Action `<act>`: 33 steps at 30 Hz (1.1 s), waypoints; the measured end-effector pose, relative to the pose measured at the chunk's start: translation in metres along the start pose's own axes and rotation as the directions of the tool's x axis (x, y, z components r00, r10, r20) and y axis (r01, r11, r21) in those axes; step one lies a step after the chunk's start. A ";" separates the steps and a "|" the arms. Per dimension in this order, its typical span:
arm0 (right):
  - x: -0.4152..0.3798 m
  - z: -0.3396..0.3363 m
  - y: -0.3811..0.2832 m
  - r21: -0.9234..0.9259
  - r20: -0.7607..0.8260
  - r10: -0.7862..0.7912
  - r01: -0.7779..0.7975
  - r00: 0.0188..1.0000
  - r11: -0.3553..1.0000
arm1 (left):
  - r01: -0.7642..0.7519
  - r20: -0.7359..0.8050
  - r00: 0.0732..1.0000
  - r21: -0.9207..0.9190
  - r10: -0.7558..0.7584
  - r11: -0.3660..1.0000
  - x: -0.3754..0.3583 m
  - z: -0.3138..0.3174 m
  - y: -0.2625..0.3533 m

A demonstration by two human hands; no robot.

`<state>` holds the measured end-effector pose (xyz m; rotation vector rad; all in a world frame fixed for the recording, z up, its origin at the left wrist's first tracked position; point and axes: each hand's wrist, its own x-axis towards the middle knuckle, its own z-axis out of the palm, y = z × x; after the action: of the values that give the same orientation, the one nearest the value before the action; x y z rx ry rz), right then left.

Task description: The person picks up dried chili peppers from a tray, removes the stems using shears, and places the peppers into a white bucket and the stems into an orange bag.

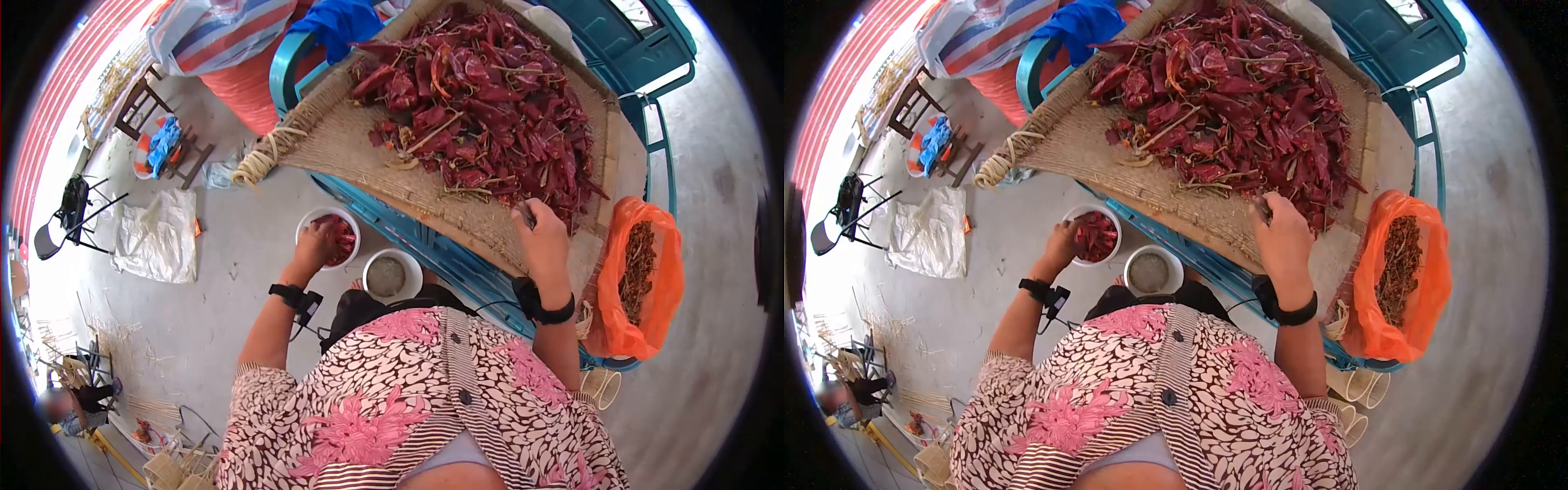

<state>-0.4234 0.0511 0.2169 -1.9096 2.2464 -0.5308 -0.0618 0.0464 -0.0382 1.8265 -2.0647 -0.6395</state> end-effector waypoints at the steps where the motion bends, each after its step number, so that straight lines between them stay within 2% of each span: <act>1: 0.000 -0.004 -0.004 0.000 0.007 0.002 -0.002 1.000 1.000 | -0.035 0.066 0.997 0.008 0.034 0.999 0.001 -0.014 0.011; 2: 0.000 -0.006 -0.007 0.000 0.013 0.002 -0.002 1.000 1.000 | -0.072 0.147 0.985 -0.101 0.086 0.992 0.003 -0.025 0.026; 3: 0.000 -0.006 -0.007 0.008 0.011 -0.003 0.003 1.000 1.000 | -0.094 0.215 0.963 -0.287 0.160 0.953 0.002 -0.042 0.042; 4: -0.002 -0.007 -0.007 0.017 0.009 -0.008 0.008 1.000 1.000 | -0.097 0.269 0.932 -0.463 0.244 0.881 0.002 -0.062 0.059; 6: -0.002 -0.004 -0.007 0.038 0.008 -0.024 0.024 1.000 0.999 | -0.055 0.337 0.868 -0.664 0.364 0.745 0.000 -0.133 0.131; 9: -0.006 0.004 -0.010 0.087 0.015 -0.045 0.044 0.999 0.995 | -0.390 0.014 0.889 -0.502 0.458 0.772 0.014 -0.171 0.179; 11: -0.009 0.007 -0.016 0.137 0.016 -0.049 0.047 0.999 0.989 | -0.505 -0.249 0.853 -0.170 0.459 0.846 0.040 -0.164 0.191; 12: -0.010 0.008 -0.019 0.158 0.006 -0.077 0.075 0.997 0.985 | -0.513 -0.371 0.795 0.009 0.479 0.859 0.054 -0.160 0.193; 15: -0.018 0.007 -0.026 0.212 -0.007 -0.134 0.133 0.991 0.968 | -0.445 -0.403 0.772 0.209 0.491 0.871 0.083 -0.145 0.194; 18: -0.022 0.004 -0.025 0.245 0.018 -0.140 0.131 0.990 0.961 | -0.387 -0.355 0.823 0.221 0.443 0.895 0.099 -0.130 0.187; 21: -0.024 0.006 -0.017 0.261 0.021 -0.114 0.105 0.993 0.960 | -0.466 -0.520 0.781 -0.117 0.346 0.877 0.094 -0.133 0.192; 22: -0.023 0.006 -0.016 0.274 0.008 -0.106 0.100 0.994 0.956 | -0.444 -0.479 0.851 -0.436 0.215 0.783 0.087 -0.139 0.199; 23: -0.023 0.008 -0.015 0.290 -0.002 -0.097 0.093 0.995 0.952 | -0.368 -0.389 0.916 -0.706 0.104 0.605 0.077 -0.147 0.209; 24: -0.022 0.005 -0.018 0.319 -0.007 -0.101 0.098 0.995 0.943 | -0.256 -0.266 0.964 -0.899 0.019 0.357 0.071 -0.151 0.215; 29: -0.011 0.004 -0.036 0.443 0.004 -0.089 0.078 0.996 0.893 | -0.203 -0.205 0.979 -0.964 0.005 0.173 0.060 -0.154 0.219; 33: -0.002 0.001 -0.054 0.758 -0.052 -0.044 0.068 0.998 0.648 | -0.154 -0.151 0.988 -0.986 0.036 0.070 0.051 -0.155 0.225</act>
<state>-0.3726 0.0460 0.2356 -1.4934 1.5448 -1.2763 -0.1813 -0.0034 0.2075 0.7518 -0.9525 -1.4293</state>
